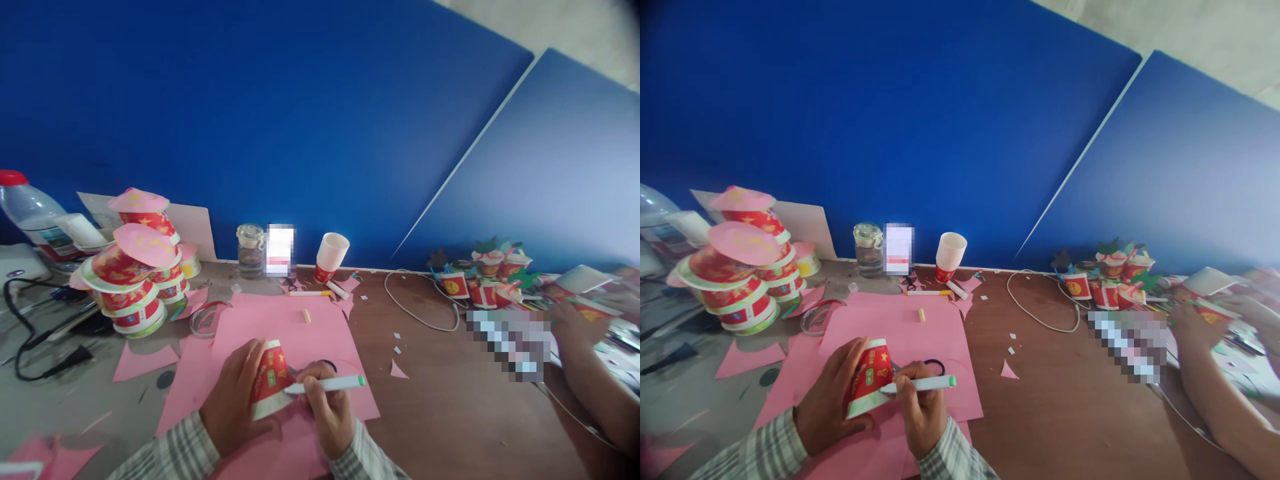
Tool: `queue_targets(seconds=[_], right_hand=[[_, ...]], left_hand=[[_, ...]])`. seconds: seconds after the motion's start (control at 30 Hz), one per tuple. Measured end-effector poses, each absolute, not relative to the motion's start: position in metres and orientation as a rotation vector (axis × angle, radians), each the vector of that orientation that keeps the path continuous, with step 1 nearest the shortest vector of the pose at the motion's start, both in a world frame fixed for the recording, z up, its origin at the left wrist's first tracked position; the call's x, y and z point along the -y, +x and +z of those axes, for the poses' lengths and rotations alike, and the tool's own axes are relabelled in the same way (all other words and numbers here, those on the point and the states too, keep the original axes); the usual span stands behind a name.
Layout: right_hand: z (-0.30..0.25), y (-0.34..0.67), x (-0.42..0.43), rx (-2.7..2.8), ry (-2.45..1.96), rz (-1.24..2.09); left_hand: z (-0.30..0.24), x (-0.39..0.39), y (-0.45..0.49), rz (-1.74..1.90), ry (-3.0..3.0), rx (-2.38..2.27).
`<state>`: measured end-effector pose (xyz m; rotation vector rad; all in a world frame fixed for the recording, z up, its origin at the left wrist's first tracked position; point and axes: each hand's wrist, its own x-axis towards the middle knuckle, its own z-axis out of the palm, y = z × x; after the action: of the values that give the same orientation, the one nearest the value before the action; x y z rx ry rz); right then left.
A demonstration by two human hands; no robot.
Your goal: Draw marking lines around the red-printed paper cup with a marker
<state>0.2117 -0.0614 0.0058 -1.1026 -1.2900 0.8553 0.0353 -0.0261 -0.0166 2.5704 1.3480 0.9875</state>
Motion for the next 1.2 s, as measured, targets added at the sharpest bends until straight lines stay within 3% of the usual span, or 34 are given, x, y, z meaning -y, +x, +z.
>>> queue_targets(seconds=[0.83,1.2], right_hand=[[0.0059,0.2118,0.0613,1.145,-1.029,1.079],[0.0054,0.2107,0.0616,1.213,-1.071,0.962]], left_hand=[[-0.0179,0.0252,0.0345,1.015,2.574,-1.326],[-0.0156,0.0264,0.0357,1.014,2.570,-1.347]])
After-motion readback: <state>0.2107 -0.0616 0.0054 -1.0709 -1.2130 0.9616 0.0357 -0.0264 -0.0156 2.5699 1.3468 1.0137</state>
